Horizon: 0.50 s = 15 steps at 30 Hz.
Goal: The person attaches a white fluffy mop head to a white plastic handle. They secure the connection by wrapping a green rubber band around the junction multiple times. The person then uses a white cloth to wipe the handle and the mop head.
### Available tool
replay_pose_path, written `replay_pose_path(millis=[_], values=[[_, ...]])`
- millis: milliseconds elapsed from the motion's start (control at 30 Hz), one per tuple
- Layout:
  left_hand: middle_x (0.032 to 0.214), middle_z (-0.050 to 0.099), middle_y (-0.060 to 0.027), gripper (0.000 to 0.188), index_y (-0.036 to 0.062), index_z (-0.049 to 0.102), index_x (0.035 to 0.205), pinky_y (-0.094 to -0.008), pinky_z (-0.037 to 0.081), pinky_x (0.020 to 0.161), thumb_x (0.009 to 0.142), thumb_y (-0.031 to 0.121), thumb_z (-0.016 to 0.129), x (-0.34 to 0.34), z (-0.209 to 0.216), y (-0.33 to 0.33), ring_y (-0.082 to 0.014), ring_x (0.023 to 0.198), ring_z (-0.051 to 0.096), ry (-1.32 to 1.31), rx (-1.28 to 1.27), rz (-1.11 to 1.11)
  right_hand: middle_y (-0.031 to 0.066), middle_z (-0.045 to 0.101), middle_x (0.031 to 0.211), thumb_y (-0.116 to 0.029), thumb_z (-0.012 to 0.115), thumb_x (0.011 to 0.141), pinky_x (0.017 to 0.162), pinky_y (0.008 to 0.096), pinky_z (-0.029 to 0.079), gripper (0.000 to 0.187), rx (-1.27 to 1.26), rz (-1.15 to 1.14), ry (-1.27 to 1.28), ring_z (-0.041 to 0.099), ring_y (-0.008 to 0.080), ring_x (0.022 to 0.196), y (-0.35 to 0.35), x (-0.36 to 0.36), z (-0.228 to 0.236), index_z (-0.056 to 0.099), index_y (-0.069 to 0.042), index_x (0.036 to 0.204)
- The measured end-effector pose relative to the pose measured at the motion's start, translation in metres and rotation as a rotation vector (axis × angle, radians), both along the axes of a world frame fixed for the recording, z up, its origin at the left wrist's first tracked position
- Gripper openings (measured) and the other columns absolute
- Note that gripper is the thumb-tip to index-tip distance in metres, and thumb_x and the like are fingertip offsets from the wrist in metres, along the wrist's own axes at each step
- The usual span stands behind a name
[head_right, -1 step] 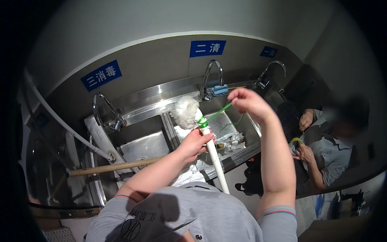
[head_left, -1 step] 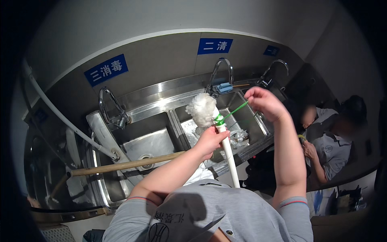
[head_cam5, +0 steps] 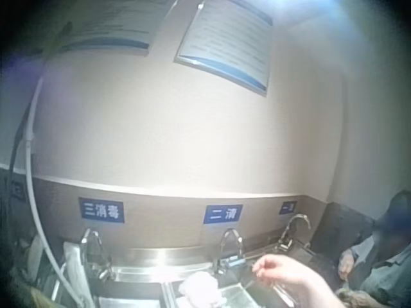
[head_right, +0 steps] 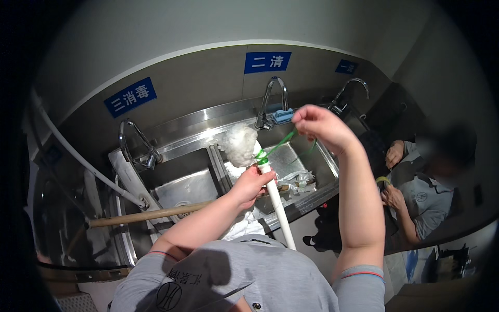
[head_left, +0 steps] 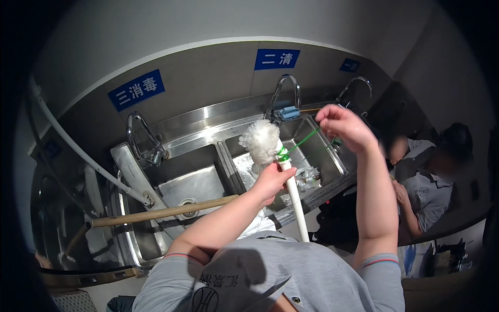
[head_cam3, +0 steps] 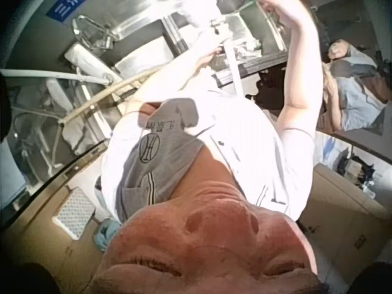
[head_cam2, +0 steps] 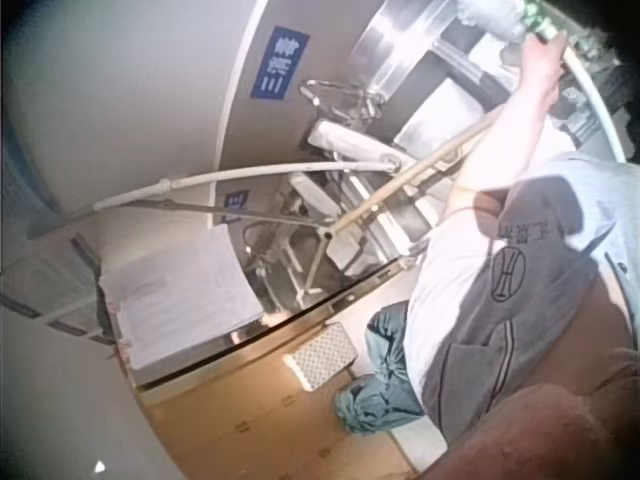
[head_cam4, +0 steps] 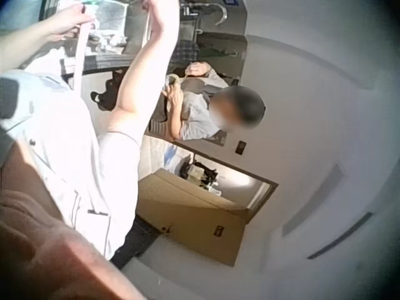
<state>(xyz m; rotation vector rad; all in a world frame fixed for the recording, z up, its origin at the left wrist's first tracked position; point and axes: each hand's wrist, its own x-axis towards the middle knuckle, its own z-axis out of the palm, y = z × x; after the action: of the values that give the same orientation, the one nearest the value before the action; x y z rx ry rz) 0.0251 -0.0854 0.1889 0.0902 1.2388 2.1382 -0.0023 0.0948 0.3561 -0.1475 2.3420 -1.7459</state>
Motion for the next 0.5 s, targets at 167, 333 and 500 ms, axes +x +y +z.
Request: replay_pose_path(millis=[167, 333, 500], values=[[0.088, 0.052, -0.0012, 0.030, 0.0067, 0.050, 0.096, -0.0264, 0.039, 0.070, 0.079, 0.027, 0.064, -0.009, -0.017, 0.011, -0.0120, 0.077, 0.047, 0.053, -0.143, 0.096, -0.0007, 0.055, 0.073, -0.002, 0.057, 0.077, 0.060, 0.0208, 0.043, 0.008, 0.433, 0.191, 0.250, 0.050, 0.0069, 0.066, -0.074, 0.045, 0.062, 0.055, -0.003, 0.084], [0.099, 0.052, -0.0053, 0.037, 0.0079, 0.045, 0.107, -0.0318, 0.041, 0.074, 0.079, 0.026, 0.061, -0.008, -0.027, 0.017, -0.0167, 0.088, 0.050, -0.104, 0.093, 0.082, 0.0111, 0.060, 0.075, -0.004, 0.058, 0.074, 0.063, 0.0285, 0.047, 0.013, 0.551, 0.130, 0.426, 0.059, 0.0204, 0.068, -0.073, 0.079, 0.046, 0.055, -0.001, 0.087], [0.105, 0.053, -0.0069, 0.038, 0.0078, 0.036, 0.114, -0.0311, 0.046, 0.072, 0.083, 0.017, 0.054, -0.004, -0.036, 0.017, -0.0184, 0.097, 0.054, 0.060, 0.197, -0.137, 0.0029, 0.058, 0.072, -0.004, 0.060, 0.075, 0.056, 0.0244, 0.044, 0.012, 0.533, 0.266, 0.480, 0.054, 0.0124, 0.059, -0.056, 0.069, 0.047, 0.057, -0.004, 0.086]])
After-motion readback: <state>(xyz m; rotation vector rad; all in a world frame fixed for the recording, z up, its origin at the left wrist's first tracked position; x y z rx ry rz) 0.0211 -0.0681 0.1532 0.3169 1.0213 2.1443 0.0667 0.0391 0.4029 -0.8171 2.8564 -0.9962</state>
